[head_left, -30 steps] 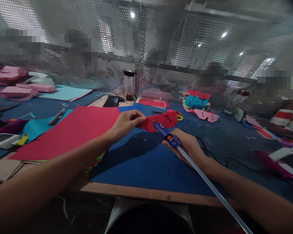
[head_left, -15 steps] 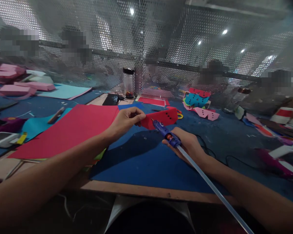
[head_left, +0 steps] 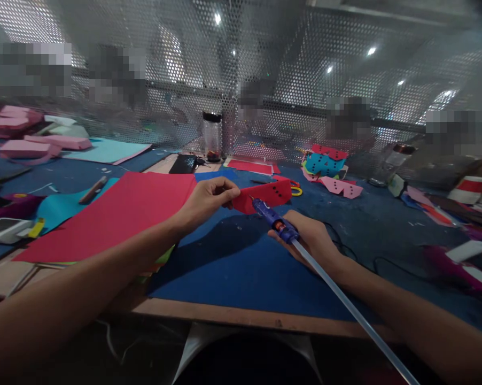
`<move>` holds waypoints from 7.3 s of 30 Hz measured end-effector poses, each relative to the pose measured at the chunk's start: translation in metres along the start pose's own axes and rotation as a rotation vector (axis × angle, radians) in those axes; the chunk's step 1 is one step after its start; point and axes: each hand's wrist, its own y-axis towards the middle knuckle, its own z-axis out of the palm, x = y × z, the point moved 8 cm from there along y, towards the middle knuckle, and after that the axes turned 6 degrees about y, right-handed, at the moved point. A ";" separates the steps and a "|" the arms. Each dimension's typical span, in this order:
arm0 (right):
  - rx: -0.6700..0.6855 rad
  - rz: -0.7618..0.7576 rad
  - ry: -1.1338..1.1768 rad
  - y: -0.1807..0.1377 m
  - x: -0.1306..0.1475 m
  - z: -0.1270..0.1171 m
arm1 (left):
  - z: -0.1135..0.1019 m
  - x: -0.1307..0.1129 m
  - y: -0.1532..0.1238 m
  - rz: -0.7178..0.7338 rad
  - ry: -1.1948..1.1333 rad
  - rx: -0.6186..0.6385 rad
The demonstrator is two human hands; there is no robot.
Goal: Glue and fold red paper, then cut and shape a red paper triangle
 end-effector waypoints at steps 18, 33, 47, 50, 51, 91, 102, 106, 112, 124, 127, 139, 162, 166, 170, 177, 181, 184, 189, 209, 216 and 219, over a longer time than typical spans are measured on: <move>0.001 -0.013 -0.002 0.000 0.004 -0.001 | -0.001 0.000 0.000 0.000 -0.006 -0.001; -0.032 -0.011 -0.025 -0.003 -0.002 0.002 | -0.002 0.000 0.000 0.007 -0.036 0.006; -0.015 0.003 -0.017 -0.002 -0.003 0.002 | 0.001 0.006 0.001 0.002 -0.043 0.025; -0.008 -0.001 -0.011 -0.002 -0.003 0.002 | 0.001 0.006 0.000 0.004 -0.047 0.020; -0.007 -0.005 -0.012 -0.002 -0.002 0.002 | 0.001 0.006 0.000 0.002 -0.048 0.021; -0.022 -0.007 0.022 -0.002 0.000 -0.001 | -0.001 0.003 0.001 -0.001 -0.048 0.017; -0.081 0.039 0.112 0.002 0.001 -0.009 | -0.004 0.007 0.003 -0.017 -0.054 0.008; -0.098 0.053 0.174 0.003 0.004 -0.012 | -0.003 0.010 0.004 -0.018 -0.076 0.016; -0.055 0.070 0.190 0.003 0.001 -0.007 | -0.003 0.013 0.004 -0.032 -0.049 0.011; -0.067 0.175 0.215 0.002 -0.006 -0.012 | -0.037 0.018 0.014 -0.026 -0.030 -0.216; -0.064 0.208 0.215 0.002 -0.012 -0.012 | -0.049 0.024 0.018 -0.071 -0.030 -0.279; -0.049 0.378 0.328 0.012 -0.044 -0.005 | -0.074 0.039 0.023 -0.141 -0.099 -0.379; 0.309 0.498 0.327 0.061 -0.110 0.046 | -0.125 0.085 0.012 -0.212 -0.047 -0.474; 0.355 0.483 0.285 0.062 -0.105 0.044 | -0.134 0.087 0.010 -0.231 -0.062 -0.550; 0.371 0.455 0.262 0.064 -0.103 0.045 | -0.138 0.090 0.008 -0.282 -0.091 -0.588; 0.362 0.438 0.249 0.066 -0.103 0.048 | -0.127 0.081 0.006 -0.381 -0.078 -0.618; 0.382 0.493 0.216 0.065 -0.104 0.050 | -0.125 0.079 0.005 -0.398 -0.058 -0.609; 0.390 0.506 0.202 0.066 -0.104 0.052 | -0.125 0.081 0.005 -0.394 -0.071 -0.594; 0.399 0.523 0.199 0.066 -0.106 0.053 | -0.124 0.083 0.004 -0.408 -0.060 -0.586; 0.379 0.575 0.223 0.064 -0.106 0.051 | -0.127 0.096 0.007 -0.355 -0.070 -0.502; 0.229 0.476 0.258 0.063 -0.105 0.043 | -0.121 0.094 0.007 -0.337 -0.042 -0.434; 0.194 0.486 0.297 0.060 -0.100 0.040 | -0.116 0.091 0.006 -0.335 -0.019 -0.406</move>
